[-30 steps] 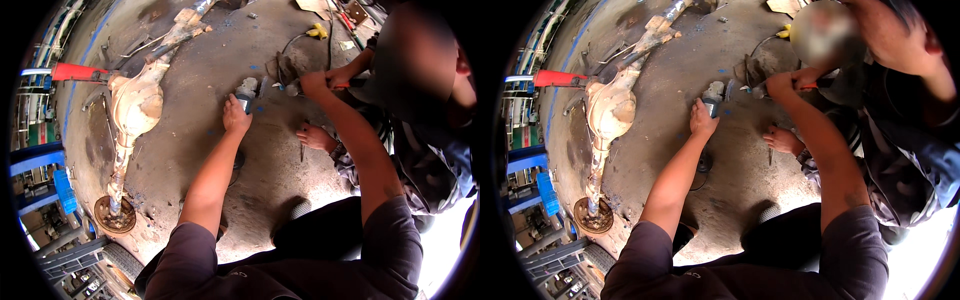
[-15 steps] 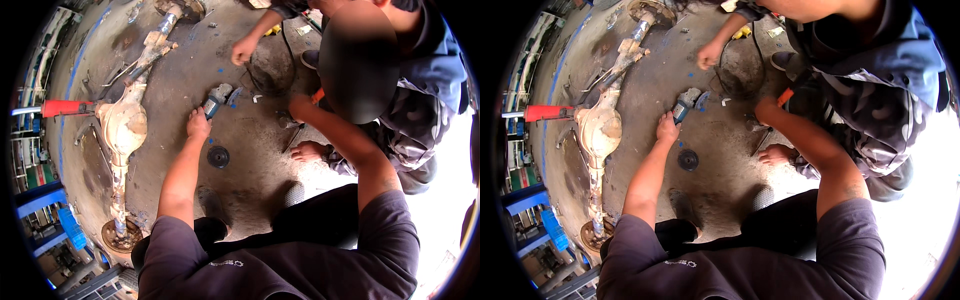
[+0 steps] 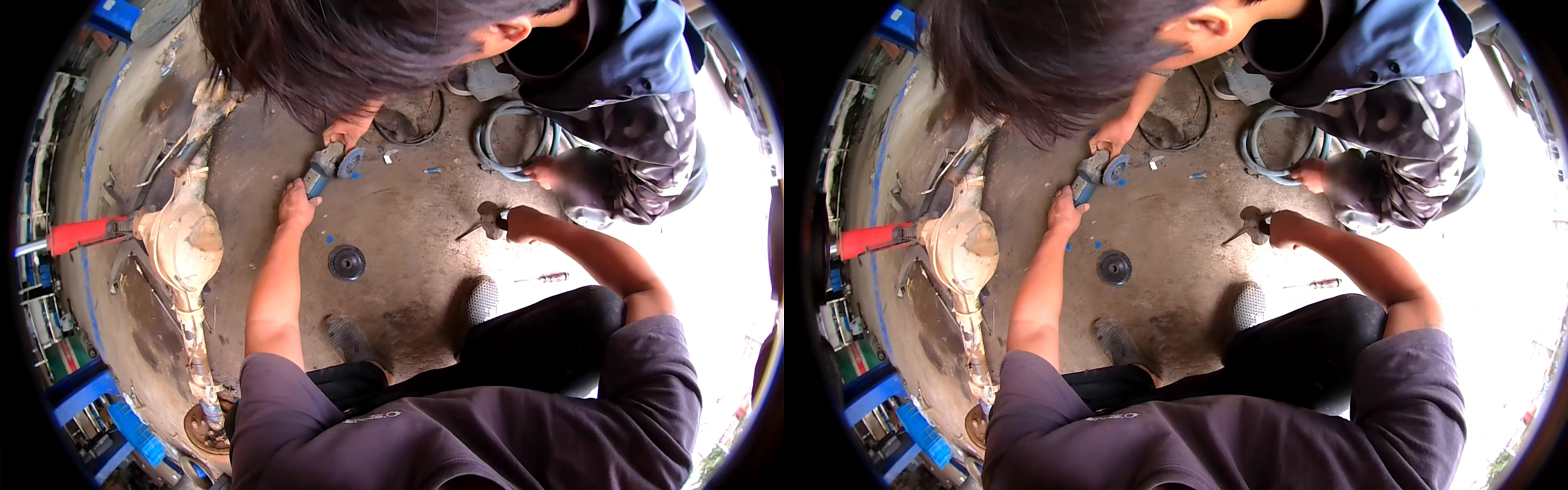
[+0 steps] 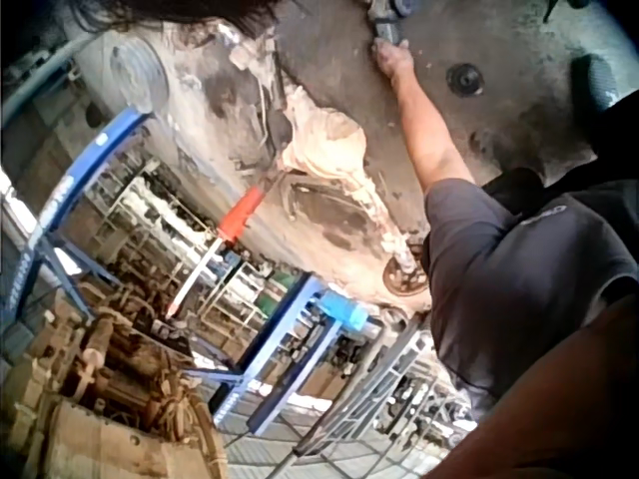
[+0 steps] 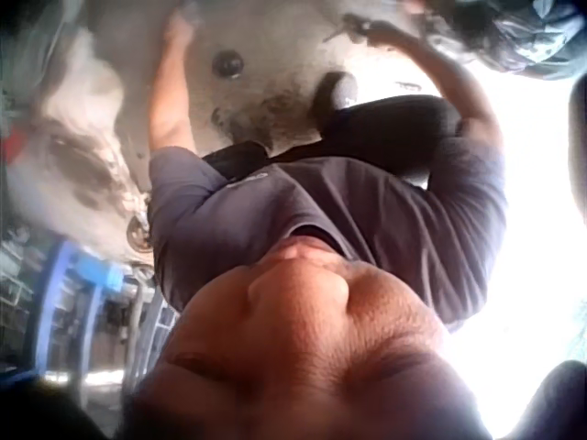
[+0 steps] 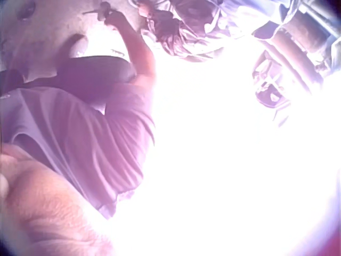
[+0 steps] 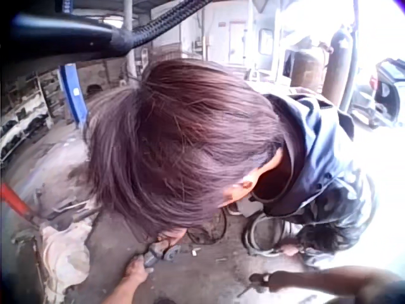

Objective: The person disassembles an angle grinder, removes the grinding disc, and uses a hammer to tap a component. They then reassemble the grinder, attach a new wire brush disc, and tighten it with a wrench.

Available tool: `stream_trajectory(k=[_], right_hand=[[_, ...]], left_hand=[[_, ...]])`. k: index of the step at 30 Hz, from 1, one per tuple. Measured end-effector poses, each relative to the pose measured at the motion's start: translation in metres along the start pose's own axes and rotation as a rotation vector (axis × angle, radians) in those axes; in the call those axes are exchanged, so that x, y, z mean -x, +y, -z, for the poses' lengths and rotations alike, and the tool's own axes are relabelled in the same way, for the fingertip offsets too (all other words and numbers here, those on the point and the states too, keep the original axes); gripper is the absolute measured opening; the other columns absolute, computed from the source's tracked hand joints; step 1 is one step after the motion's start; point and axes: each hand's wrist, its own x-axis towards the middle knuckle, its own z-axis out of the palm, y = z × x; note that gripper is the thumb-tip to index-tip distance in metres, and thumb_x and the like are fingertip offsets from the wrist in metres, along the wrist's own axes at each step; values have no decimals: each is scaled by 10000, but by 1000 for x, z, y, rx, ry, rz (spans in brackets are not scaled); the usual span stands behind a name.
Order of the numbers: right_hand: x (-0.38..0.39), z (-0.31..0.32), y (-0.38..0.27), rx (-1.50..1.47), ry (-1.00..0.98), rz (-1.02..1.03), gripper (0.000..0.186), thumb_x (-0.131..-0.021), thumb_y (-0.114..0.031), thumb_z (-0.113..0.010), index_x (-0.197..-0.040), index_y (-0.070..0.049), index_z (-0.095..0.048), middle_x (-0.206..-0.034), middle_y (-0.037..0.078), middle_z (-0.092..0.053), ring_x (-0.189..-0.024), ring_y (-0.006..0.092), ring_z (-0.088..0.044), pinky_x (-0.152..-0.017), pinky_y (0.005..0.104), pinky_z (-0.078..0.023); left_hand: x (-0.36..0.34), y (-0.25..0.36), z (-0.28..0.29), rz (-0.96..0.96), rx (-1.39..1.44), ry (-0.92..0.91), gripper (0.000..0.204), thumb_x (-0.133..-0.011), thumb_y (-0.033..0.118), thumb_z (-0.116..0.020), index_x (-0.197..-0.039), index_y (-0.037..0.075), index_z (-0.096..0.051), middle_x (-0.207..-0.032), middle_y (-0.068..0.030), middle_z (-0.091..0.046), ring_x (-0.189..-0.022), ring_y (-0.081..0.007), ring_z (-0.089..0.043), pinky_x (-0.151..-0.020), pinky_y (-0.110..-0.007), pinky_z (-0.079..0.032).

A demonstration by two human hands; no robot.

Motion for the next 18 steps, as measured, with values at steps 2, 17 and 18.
stream_trajectory(k=[2, 17, 18], right_hand=[[8, -24, 8, -6, -62, -111, 243, -835, -82, -558, -936, 46, -738, -831, 217, -737, -623, 293, -742, -561, 380, -617], [3, -69, 26, -139, -9, -309, 232, -831, -11, -577, -966, 90, -737, -877, 264, -733, -693, 333, -751, -567, 422, -603], [4, -65, 23, -128, -8, -296, 234, -828, -6, -573, -963, 93, -736, -880, 268, -731, -693, 335, -750, -567, 423, -603]], left_hand=[[0, -1, 6, -19, -11, 0, 617, -812, 273, -860, -1289, 33, -551, -1334, -187, -595, -1280, -376, -559, -1065, -464, -481], [-26, -23, 24, -240, 11, -73, 659, -775, 274, -874, -1292, -4, -574, -1354, -198, -610, -1279, -376, -566, -1069, -447, -458], [-22, -25, 18, -224, 34, -60, 673, -775, 294, -874, -1299, -5, -573, -1353, -202, -614, -1275, -377, -572, -1068, -446, -461]])
